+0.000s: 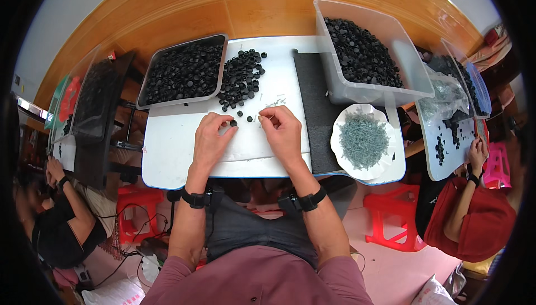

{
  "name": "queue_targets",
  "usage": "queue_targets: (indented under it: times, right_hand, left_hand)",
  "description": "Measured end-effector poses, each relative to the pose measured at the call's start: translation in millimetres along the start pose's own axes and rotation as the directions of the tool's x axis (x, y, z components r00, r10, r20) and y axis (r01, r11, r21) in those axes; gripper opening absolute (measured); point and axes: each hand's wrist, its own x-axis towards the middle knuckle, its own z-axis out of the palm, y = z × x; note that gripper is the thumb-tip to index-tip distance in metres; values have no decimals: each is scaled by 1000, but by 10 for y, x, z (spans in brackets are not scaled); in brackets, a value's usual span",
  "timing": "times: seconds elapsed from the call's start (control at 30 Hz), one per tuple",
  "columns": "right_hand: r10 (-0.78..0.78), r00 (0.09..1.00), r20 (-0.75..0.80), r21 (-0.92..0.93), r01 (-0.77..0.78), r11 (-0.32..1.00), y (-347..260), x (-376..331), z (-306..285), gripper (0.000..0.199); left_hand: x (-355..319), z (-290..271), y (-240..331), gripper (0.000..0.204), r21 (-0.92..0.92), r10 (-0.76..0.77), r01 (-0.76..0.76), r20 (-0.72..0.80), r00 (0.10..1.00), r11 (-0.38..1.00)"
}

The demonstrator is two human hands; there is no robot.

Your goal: Sorting and assembling small black plastic components at a workbench.

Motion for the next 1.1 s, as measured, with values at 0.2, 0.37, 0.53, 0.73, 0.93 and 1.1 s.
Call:
queue_targets:
  times: [0.2, 0.37, 0.53, 0.73, 0.93, 1.1]
  right_hand:
    - [-28, 997, -71, -65, 24, 998, -33, -12, 16, 7]
    - [-34, 995, -91, -57, 29, 998, -51, -28, 21, 6]
    - [-40, 995, -92, -70, 34, 997, -68, -30, 14, 7]
    - [-20, 997, -74, -107, 11, 994, -67, -13, -10, 9]
    - [-202, 962, 186, -374, 259, 890, -36, 21, -160, 15]
    - [-236, 864, 445, -451, 444, 774, -68, 109, -188, 13]
  left_hand:
    - [110, 38, 141, 29, 70, 136, -136, 9, 991, 988]
    - [210, 111, 167, 26, 154, 200, -208, 66, 978, 966]
    - [220, 132, 167, 22, 174, 188, -207, 120, 975, 963]
    - [30, 91, 242, 18, -75, 64, -69, -69, 996, 995]
    - [-214, 20, 166, 19, -119, -28, 22, -42, 999, 993]
    - [-214, -39, 109, 23, 30, 72, -73, 51, 996, 997]
